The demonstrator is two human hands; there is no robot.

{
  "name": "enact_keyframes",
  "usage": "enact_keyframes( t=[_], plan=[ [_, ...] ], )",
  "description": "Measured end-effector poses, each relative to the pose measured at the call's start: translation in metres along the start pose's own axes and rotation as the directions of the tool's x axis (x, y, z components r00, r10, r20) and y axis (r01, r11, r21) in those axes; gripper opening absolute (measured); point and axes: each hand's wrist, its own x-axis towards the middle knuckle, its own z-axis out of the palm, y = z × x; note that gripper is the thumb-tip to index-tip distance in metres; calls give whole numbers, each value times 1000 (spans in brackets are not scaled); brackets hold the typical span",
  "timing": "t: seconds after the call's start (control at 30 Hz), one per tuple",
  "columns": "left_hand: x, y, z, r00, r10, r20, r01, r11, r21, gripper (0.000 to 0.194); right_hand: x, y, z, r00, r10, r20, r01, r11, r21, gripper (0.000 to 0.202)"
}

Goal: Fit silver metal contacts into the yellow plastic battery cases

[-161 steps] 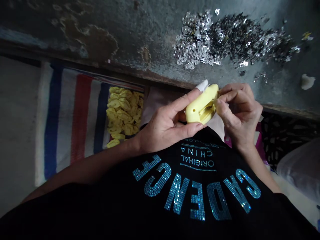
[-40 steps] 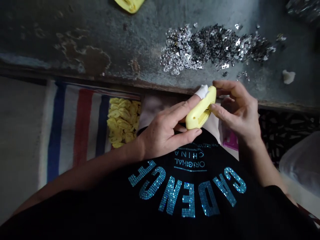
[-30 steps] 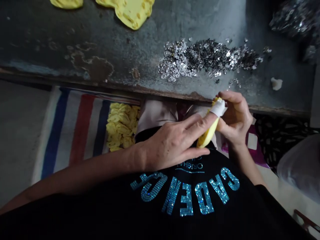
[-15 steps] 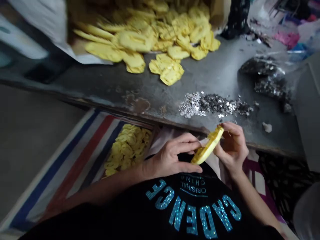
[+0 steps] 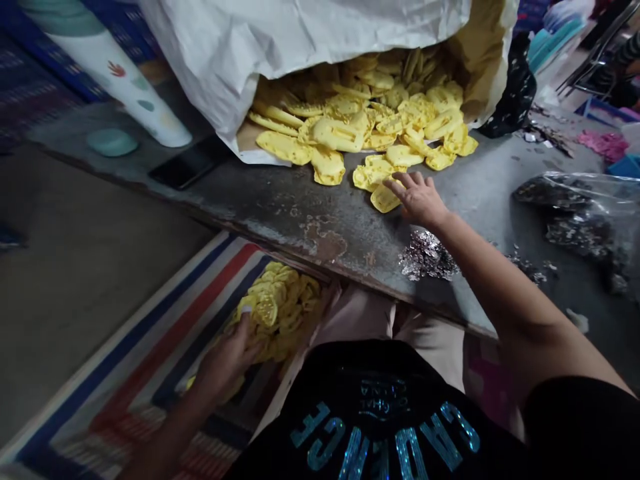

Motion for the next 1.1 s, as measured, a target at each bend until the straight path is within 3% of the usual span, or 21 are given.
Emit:
enact_keyframes(
  t=[0.07,0.13,0.23,0.3,0.33,0.37,0.4,0.47,0.53,0.57,0.63,0.73,0.8,0.83,0.9,0.93,0.97,1.0,1.1],
  plan=[
    [7,-1,0,998,7,-64,-4,999,46,50,14,-4,1,998,-17,57,20,998,-55,83],
    [11,11,3,995,49,-81,-47,998,28,44,22,-6,-3,995,-31,92,38,997,-73,77],
    [16,50,11,987,146,-72,-149,988,-47,41,19,-9,-16,998,4,55,-4,1000,-1,74],
    [20,85,19,977,203,-58,-210,966,-150,43,0,-17,-26,997,56,-54,-43,976,213,81],
    [22,102,24,971,239,-17,-236,939,-251,45,-16,-25,-30,991,67,-114,-20,926,376,85],
    [25,119,29,963,265,38,-220,864,-452,48,-36,-35,-32,983,77,-169,29,836,548,89],
    [28,135,35,944,308,117,-171,762,-625,54,-59,-48,-33,977,64,-205,102,702,704,92],
    [32,161,49,880,408,242,-67,612,-788,56,-106,-77,-28,974,66,-216,171,404,898,92],
    [32,183,63,824,464,324,76,477,-876,41,-151,-104,-19,972,101,-212,193,172,966,89],
    [30,191,69,809,466,359,144,436,-889,32,-172,-113,-13,965,149,-218,204,105,973,89],
    [25,206,79,786,442,432,239,428,-872,23,-212,-120,-3,949,229,-218,211,57,976,93],
    [16,225,91,737,417,532,320,478,-818,33,-270,-107,5,954,254,-157,135,101,986,101],
    [13,236,98,718,405,566,353,489,-798,37,-303,-88,10,926,362,-106,48,165,985,88],
    [12,240,101,716,396,575,367,488,-792,37,-318,-77,14,876,472,-96,-12,221,975,70],
    [11,247,106,722,367,587,386,491,-781,35,-339,-56,22,695,705,-144,-178,362,915,28],
    [10,250,107,727,347,593,389,503,-772,34,-346,-47,26,610,770,-187,-272,425,863,15],
    [9,252,108,734,329,594,385,519,-763,33,-350,-39,31,561,797,-224,-358,477,802,11],
    [9,254,108,743,315,591,375,535,-757,32,-351,-32,35,554,796,-244,-421,521,742,11],
    [6,258,108,767,309,562,338,550,-764,34,-341,-18,43,608,760,-231,-521,602,605,11]
  ],
)
